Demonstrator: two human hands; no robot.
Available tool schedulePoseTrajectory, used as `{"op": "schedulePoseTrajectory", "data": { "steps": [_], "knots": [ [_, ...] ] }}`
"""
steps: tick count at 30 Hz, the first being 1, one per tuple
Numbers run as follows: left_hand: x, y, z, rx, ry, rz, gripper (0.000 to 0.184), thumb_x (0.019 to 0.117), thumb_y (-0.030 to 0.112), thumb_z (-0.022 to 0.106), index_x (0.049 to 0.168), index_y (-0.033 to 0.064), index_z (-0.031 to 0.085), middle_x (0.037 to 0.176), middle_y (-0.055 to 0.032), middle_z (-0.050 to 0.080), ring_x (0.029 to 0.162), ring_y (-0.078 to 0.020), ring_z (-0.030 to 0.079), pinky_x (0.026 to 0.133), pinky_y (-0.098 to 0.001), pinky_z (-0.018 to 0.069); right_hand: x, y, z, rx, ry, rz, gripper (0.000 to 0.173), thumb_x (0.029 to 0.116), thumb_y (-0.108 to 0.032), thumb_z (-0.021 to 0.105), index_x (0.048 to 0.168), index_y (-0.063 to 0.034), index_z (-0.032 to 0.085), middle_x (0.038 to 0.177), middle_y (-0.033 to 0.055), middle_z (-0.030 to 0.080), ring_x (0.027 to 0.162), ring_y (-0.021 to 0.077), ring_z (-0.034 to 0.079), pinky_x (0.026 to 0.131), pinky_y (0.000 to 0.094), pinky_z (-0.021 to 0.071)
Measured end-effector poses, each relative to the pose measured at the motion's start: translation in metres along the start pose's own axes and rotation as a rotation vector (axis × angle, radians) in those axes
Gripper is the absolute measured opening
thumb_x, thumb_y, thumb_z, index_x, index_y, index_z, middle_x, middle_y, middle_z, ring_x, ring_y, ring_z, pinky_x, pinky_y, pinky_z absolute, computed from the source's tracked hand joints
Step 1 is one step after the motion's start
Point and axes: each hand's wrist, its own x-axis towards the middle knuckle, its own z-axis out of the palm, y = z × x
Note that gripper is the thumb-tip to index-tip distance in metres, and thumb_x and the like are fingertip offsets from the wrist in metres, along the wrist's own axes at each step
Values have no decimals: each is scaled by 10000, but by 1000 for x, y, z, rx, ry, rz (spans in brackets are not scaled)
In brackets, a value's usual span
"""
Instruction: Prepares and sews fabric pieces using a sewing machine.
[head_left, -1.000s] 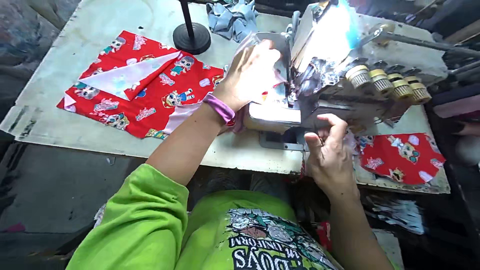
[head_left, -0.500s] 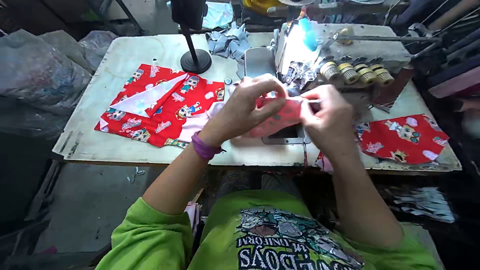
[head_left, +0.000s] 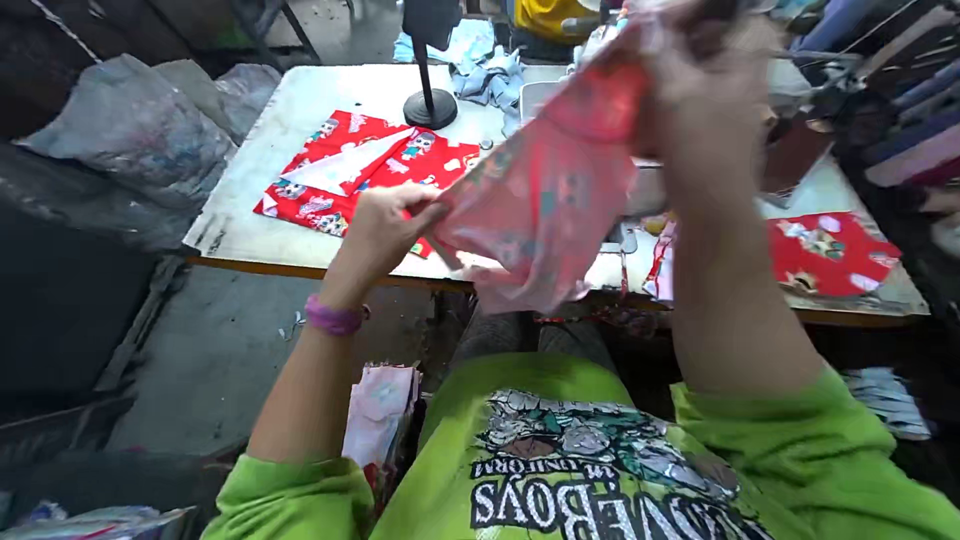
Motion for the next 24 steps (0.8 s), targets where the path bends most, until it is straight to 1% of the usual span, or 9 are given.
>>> {"op": "schedulePoseTrajectory", "data": {
  "steps": [3, 5, 9, 13, 15, 17, 19, 21, 24],
  "knots": [
    [-36, -45, -14, 116, 44, -265, 224, 992, 120, 631, 1104, -51, 722, 947, -148, 737, 829, -141, 693, 829, -341, 563, 22, 18, 78, -97, -478, 52, 296, 1043, -242, 592, 1272, -85, 696, 1044, 19, 708, 755, 46, 628, 683, 274, 532],
    [-53, -70, -20, 197, -2, -421, 363, 975, 80, 653, 1304, -74, 639, 1156, -277, 690, 1045, -402, 674, 944, -577, 513, 11, 20, 92, -246, -587, 22, 350, 1051, -213, 569, 1369, -105, 664, 1344, 118, 661, 1092, 217, 682, 955, 423, 529],
    [-43, -88, 2, 284, 178, -192, 190, 958, 92, 674, 1030, -63, 757, 1084, -270, 702, 1096, -436, 652, 986, -556, 499, -78, 64, 65, -397, -262, -43, 199, 998, -161, 652, 997, 25, 724, 915, 173, 674, 773, 278, 663, 688, 440, 560],
    [25, -95, 48, 232, -54, 103, 237, 929, 102, 712, 1141, 10, 764, 1161, -237, 685, 1143, -433, 621, 997, -568, 478, -151, 81, 35, -494, -311, 252, 408, 874, -276, 789, 1086, 67, 725, 1000, 224, 688, 780, 286, 643, 688, 430, 525],
    [49, -107, 69, 204, -266, 87, 254, 909, 82, 734, 1152, 11, 759, 1274, -260, 635, 1227, -469, 563, 1024, -623, 426, -163, 87, 31, -490, -399, 306, 313, 869, -182, 796, 1039, 74, 732, 1025, 244, 692, 849, 342, 688, 753, 485, 570],
    [64, -115, 72, 106, -200, 154, 136, 919, 31, 678, 1004, -34, 761, 1201, -250, 667, 1198, -425, 598, 1037, -559, 455, -153, 91, 18, -541, -329, 178, 187, 917, -101, 699, 970, 77, 713, 959, 229, 708, 819, 326, 705, 736, 462, 586],
    [70, -95, 39, 7, -40, 154, 196, 986, 32, 575, 1075, -97, 692, 1157, -241, 690, 1153, -312, 655, 1045, -430, 492, -123, 73, -3, -607, -212, 142, 237, 987, -84, 584, 1086, 122, 646, 952, 274, 689, 812, 362, 693, 732, 508, 562],
    [50, -72, 3, 4, 90, 127, 280, 1048, 163, 549, 1129, -91, 635, 943, -116, 681, 858, -68, 636, 825, -234, 525, -97, 51, -17, -624, -232, 220, 351, 1061, -197, 526, 1219, 117, 537, 936, 284, 645, 763, 366, 657, 700, 542, 533],
    [2, -40, -47, 31, 167, 69, 297, 1030, 236, 612, 1130, -37, 679, 772, 15, 604, 656, 53, 476, 642, -132, 418, -59, 32, -23, -458, -466, 244, 343, 1037, -329, 584, 1202, -29, 575, 788, 52, 578, 568, 87, 521, 541, 317, 484]
  ]
}}
